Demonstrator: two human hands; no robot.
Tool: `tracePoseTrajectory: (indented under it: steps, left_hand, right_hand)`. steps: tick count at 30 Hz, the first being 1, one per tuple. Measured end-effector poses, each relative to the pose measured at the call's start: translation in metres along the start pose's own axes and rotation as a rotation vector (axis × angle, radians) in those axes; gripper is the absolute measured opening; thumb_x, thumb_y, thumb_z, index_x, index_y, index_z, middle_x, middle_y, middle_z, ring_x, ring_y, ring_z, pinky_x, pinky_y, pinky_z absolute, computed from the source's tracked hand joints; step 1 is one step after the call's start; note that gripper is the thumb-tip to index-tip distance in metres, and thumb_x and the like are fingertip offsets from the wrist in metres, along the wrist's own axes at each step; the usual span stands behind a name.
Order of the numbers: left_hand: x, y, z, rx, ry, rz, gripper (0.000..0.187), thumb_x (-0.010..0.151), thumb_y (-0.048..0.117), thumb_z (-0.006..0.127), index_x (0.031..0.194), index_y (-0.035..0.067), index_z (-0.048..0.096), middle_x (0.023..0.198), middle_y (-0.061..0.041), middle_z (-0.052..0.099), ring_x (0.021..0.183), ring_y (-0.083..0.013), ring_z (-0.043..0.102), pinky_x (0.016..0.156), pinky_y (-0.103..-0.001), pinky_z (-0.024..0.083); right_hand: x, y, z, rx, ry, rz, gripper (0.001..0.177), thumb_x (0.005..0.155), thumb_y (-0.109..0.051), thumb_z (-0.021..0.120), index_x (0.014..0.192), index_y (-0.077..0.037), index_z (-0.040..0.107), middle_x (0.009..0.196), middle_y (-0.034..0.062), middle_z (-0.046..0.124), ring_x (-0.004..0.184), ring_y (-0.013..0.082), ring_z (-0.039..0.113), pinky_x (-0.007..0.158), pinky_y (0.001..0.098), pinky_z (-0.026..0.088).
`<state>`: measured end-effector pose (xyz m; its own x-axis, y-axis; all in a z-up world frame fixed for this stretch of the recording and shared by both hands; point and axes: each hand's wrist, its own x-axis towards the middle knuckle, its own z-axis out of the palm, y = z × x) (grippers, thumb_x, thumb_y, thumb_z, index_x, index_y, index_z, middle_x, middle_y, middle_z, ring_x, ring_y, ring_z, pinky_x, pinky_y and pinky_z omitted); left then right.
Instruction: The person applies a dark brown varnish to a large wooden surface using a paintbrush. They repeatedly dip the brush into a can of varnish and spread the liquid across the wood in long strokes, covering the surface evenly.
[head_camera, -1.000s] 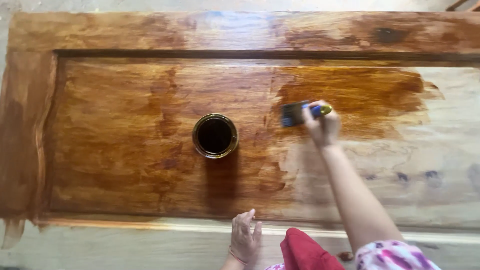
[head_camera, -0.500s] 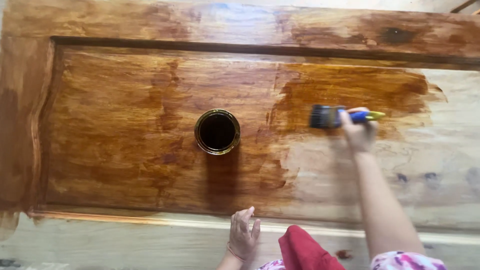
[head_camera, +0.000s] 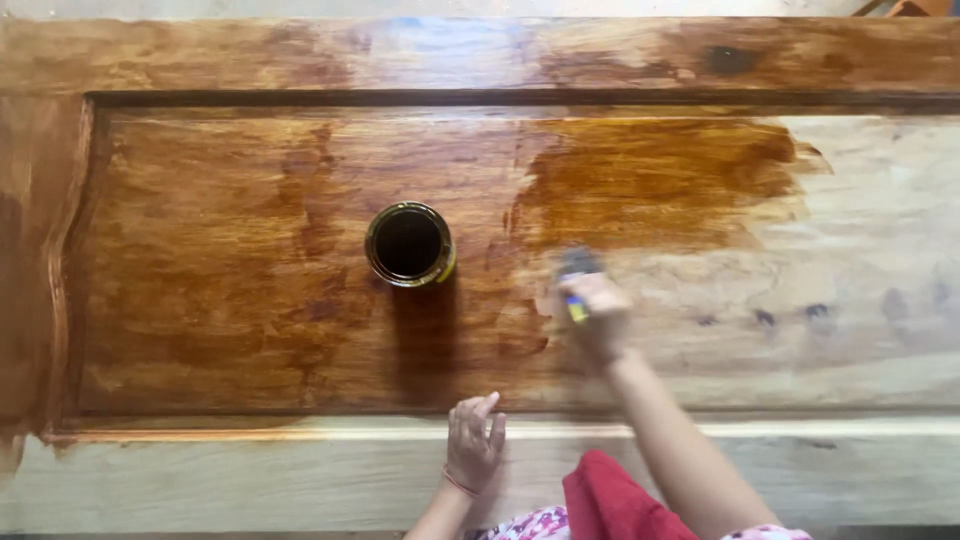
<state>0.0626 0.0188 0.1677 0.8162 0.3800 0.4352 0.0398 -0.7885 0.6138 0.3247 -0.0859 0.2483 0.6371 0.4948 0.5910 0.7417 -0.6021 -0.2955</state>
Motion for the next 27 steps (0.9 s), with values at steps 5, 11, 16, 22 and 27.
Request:
tracePoseTrajectory:
  steps: [5,11,16,22,27]
  left_hand:
    - [-0.004,0.002,-0.004,-0.035,0.022,-0.021,0.036,0.093,0.018,0.064,0.128,0.009,0.059,0.111,-0.010,0.064,0.096,-0.0262,0.062,0.089,-0.038,0.049]
    - [-0.018,0.009,-0.014,0.009,0.033,0.013,0.031,0.096,0.021,0.063,0.125,0.011,0.061,0.109,-0.006,0.062,0.095,-0.0224,0.059,0.091,-0.037,0.046]
    - [-0.015,0.051,-0.001,-0.264,0.001,-0.012,0.039,0.099,0.023,0.063,0.133,0.007,0.054,0.110,-0.006,0.065,0.096,-0.0178,0.062,0.091,-0.028,0.054]
    - [0.041,0.171,0.012,-0.366,-0.123,0.074,0.080,0.093,0.055,0.068,0.144,0.000,0.042,0.088,-0.006,0.062,0.068,-0.0163,0.058,0.058,-0.028,0.051]
    - [0.035,0.197,0.044,-0.299,-0.006,0.226,0.041,0.100,0.040,0.060,0.126,0.009,0.063,0.085,-0.005,0.064,0.065,-0.0264,0.067,0.060,-0.036,0.056]
  right_hand:
    - [0.005,-0.049,-0.003,0.672,-0.041,0.151,0.018,0.080,-0.001,0.077,0.097,-0.002,0.070,0.094,0.0121,0.076,0.073,0.0193,0.071,0.066,0.0270,0.059]
    - [-0.045,0.096,-0.011,0.571,0.060,0.392,0.009,0.087,-0.012,0.075,0.095,-0.011,0.071,0.089,0.0033,0.072,0.079,0.0162,0.065,0.082,0.0308,0.054]
    - [-0.072,0.111,-0.077,-0.008,0.180,0.190,0.016,0.091,0.001,0.076,0.102,-0.008,0.069,0.106,0.0100,0.066,0.092,0.0280,0.064,0.079,0.0398,0.054]
    - [-0.117,0.031,-0.108,-0.115,-0.034,-0.069,0.034,0.071,-0.010,0.076,0.106,-0.011,0.076,0.119,0.0117,0.072,0.085,0.0297,0.066,0.072,0.0398,0.055]
    - [-0.168,0.038,-0.121,-0.121,-0.053,-0.123,0.040,0.076,-0.025,0.069,0.116,-0.029,0.068,0.117,-0.0014,0.066,0.098,0.0216,0.065,0.078,0.0304,0.055]
